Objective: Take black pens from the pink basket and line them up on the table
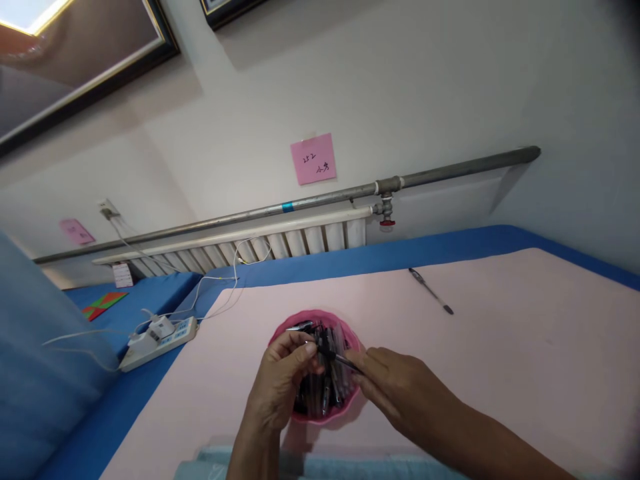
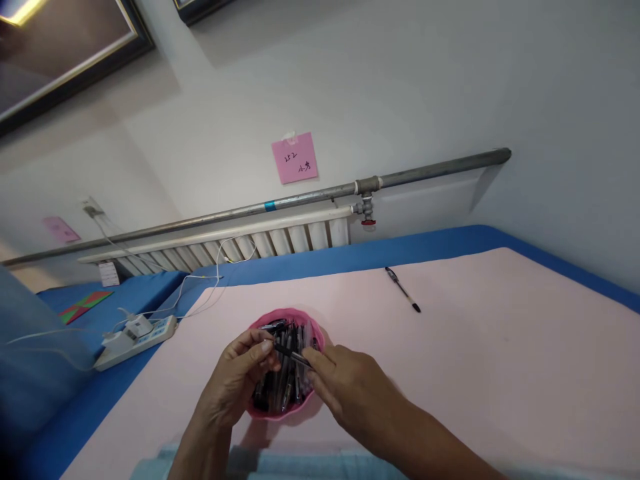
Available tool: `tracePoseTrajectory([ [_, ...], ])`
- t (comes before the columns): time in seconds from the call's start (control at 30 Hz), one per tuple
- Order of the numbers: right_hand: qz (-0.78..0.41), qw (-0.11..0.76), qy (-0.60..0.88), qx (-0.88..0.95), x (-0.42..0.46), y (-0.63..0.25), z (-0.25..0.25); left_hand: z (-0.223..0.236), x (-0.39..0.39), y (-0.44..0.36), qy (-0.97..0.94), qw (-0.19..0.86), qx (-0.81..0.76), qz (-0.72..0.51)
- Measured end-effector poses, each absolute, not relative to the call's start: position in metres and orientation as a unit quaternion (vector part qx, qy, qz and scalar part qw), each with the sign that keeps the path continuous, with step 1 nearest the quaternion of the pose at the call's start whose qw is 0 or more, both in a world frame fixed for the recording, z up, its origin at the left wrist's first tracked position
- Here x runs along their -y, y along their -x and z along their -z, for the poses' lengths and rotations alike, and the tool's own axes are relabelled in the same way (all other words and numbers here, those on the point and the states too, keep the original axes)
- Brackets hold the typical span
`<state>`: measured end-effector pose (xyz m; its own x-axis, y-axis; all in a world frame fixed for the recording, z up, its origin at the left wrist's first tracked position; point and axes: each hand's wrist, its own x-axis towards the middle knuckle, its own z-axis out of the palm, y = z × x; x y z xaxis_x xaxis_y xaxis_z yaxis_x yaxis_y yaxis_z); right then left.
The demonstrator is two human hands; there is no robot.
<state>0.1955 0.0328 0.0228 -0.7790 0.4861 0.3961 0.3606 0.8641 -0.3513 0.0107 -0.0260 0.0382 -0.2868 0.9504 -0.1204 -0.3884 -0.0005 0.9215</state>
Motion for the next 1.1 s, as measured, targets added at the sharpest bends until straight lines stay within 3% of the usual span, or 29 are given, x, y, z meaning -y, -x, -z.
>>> tracePoseTrajectory([
  [0.3, -0.131, 0.288, 0.250, 0.915, -0.024, -0.193, -0.017, -0.039, 0.021, -0.026, -0.236, 0.531, -0.451, -0.678],
  [0.53, -0.516, 0.279, 0.346, 0.732, -0.021, -0.186, -0.035, -0.039, 0.019, -0.030, -0.213, 0.533, -0.436, -0.693],
  [0.63, -0.590, 0.254, 0.341, 0.686, -0.021, -0.185, -0.040, -0.037, 0.018, -0.030, -0.212, 0.535, -0.435, -0.693],
  [0.7, -0.565, 0.266, 0.336, 0.706, -0.021, -0.185, -0.038, -0.036, 0.017, -0.030, -0.213, 0.536, -0.438, -0.690],
  [0.87, -0.355, 0.318, 0.324, 0.817, -0.023, -0.189, -0.029, -0.036, 0.017, -0.029, -0.203, 0.530, -0.450, -0.689],
  [1.1, -0.327, 0.297, 0.304, 0.844, -0.024, -0.191, -0.026, -0.038, 0.018, -0.025, -0.186, 0.525, -0.454, -0.696],
])
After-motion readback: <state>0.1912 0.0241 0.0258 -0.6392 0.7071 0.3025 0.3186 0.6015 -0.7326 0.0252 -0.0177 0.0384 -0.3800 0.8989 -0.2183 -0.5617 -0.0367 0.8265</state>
